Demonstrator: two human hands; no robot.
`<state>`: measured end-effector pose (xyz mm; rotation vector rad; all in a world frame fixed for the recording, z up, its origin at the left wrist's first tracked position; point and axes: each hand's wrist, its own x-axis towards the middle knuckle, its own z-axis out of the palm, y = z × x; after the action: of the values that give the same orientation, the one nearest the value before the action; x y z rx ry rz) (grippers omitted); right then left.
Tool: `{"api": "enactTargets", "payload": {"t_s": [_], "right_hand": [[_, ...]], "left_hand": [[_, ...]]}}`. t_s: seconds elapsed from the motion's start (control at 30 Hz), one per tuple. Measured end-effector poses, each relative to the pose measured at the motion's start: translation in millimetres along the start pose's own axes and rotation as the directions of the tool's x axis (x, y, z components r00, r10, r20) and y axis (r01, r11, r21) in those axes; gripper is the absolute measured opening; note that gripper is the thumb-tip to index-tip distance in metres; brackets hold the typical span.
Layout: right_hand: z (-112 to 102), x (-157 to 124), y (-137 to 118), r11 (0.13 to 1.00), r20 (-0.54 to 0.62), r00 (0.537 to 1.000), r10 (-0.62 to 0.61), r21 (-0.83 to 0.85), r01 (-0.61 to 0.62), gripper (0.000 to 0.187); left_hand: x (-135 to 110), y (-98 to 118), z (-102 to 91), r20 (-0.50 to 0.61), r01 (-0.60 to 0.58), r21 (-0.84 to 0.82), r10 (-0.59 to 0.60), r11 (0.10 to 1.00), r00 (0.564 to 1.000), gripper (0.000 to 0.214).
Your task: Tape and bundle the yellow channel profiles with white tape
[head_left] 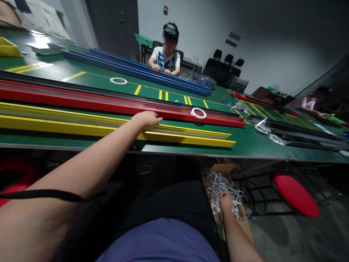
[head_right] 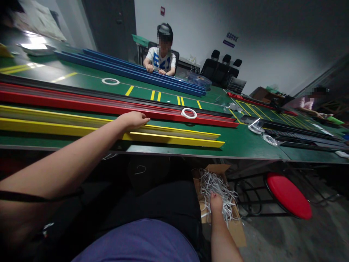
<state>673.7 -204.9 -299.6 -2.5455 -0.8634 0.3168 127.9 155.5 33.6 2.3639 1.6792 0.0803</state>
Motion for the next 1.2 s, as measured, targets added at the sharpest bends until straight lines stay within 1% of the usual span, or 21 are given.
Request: {"api": "enactTargets", "payload": {"t_s": [0.1, 0.17, 0.23, 0.33, 0.4, 0.43, 0.5, 0.53, 0.63, 0.7, 0.77, 0.8, 0.87, 0.93, 1.0, 1.1, 1.13, 1.2], "right_hand": [[0.0, -1.2, -0.2, 0.999, 0.051, 0.997, 0.054, -0.005, -0.054, 0.032], [-0.7, -2.4, -2.6, 0.998, 0.05, 0.996, 0.068, 0.012, -0.069, 0.031], [-2.1, -3.3, -8.0, 0.997, 0.021, 0.998, 0.059, 0.047, -0.06, 0.029], [-8.3, -1.5, -23.4, 0.992, -0.063, 0.998, 0.019, 0.125, -0.011, 0.029], [-18.2, 3.3, -38.9, 0.984, -0.16, 0.987, -0.001, 0.178, 0.03, 0.029], [-25.4, 6.9, -48.1, 0.978, -0.223, 0.975, -0.006, 0.203, 0.052, 0.028], [-44.9, 15.5, -69.7, 0.964, -0.371, 0.929, -0.004, 0.246, 0.103, 0.023], [-56.7, 20.2, -81.9, 0.956, -0.45, 0.893, -0.002, 0.262, 0.134, 0.02], [-96.9, 32.5, -124.1, 0.926, -0.663, 0.749, -0.001, 0.283, 0.251, 0.023], [-122.8, 37.4, -155.9, 0.896, -0.752, 0.659, -0.03, 0.272, 0.352, 0.027], [-144.3, 39.0, -189.5, 0.855, -0.8, 0.593, -0.095, 0.24, 0.46, 0.028], [-152.8, 39.0, -206.4, 0.831, -0.81, 0.57, -0.142, 0.215, 0.513, 0.028], [-164.8, 38.7, -239.2, 0.772, -0.793, 0.548, -0.266, 0.165, 0.614, 0.028], [-170.6, 39.3, -268.6, 0.707, -0.744, 0.528, -0.41, 0.107, 0.699, 0.03], [-170.6, 41.5, -292.1, 0.643, -0.683, 0.489, -0.542, 0.037, 0.765, 0.032], [-160.9, 45.7, -312.9, 0.556, -0.568, 0.437, -0.697, -0.044, 0.83, 0.034], [-155.8, 46.5, -315.9, 0.539, -0.539, 0.427, -0.726, -0.06, 0.84, 0.035], [-145.2, 46.7, -317.3, 0.532, -0.517, 0.42, -0.746, -0.085, 0.842, 0.036]], "left_hand": [[0.5, -1.0, 0.4, 0.001, -0.008, -0.002, 0.008, 1.0, 1.0, 0.074], [0.8, -1.4, 0.3, 0.005, -0.008, -0.006, 0.008, 1.0, 1.0, 0.075], [0.7, -1.6, 0.1, 0.008, -0.003, -0.011, 0.003, 1.0, 1.0, 0.075], [-0.2, -1.2, -0.4, 0.007, -0.002, -0.011, 0.002, 1.0, 1.0, 0.076], [-1.7, -0.7, -0.9, 0.005, -0.013, -0.001, 0.013, 1.0, 1.0, 0.077], [-2.7, -0.4, -1.2, 0.002, -0.018, 0.005, 0.018, 1.0, 1.0, 0.078], [-4.9, 0.2, -1.8, -0.003, -0.03, 0.013, 0.03, 0.999, 1.0, 0.078], [-6.0, 0.6, -2.2, -0.006, -0.033, 0.012, 0.033, 0.999, 0.999, 0.078], [-8.6, 1.5, -3.1, -0.009, -0.026, -0.003, 0.026, 1.0, 1.0, 0.077], [-9.6, 2.0, -3.6, -0.008, -0.023, -0.011, 0.023, 1.0, 1.0, 0.076], [-10.3, 2.1, -4.0, -0.004, -0.02, -0.01, 0.02, 1.0, 1.0, 0.076], [-10.5, 2.1, -4.1, -0.003, -0.017, -0.008, 0.017, 1.0, 1.0, 0.076], [-11.1, 1.4, -4.1, -0.001, -0.009, -0.009, 0.009, 1.0, 1.0, 0.076], [-11.9, 0.2, -3.8, -0.004, -0.013, -0.02, 0.013, 1.0, 1.0, 0.077], [-13.0, -1.1, -3.4, -0.017, -0.037, -0.044, 0.036, 0.998, 0.999, 0.075], [-16.0, -2.0, -3.6, -0.086, -0.105, -0.098, 0.097, 0.99, 0.992, 0.067], [-17.9, -2.2, -4.0, -0.121, -0.128, -0.122, 0.113, 0.984, 0.986, 0.064], [-23.8, -4.1, -5.5, -0.191, -0.154, -0.173, 0.12, 0.973, 0.974, 0.06]]}}
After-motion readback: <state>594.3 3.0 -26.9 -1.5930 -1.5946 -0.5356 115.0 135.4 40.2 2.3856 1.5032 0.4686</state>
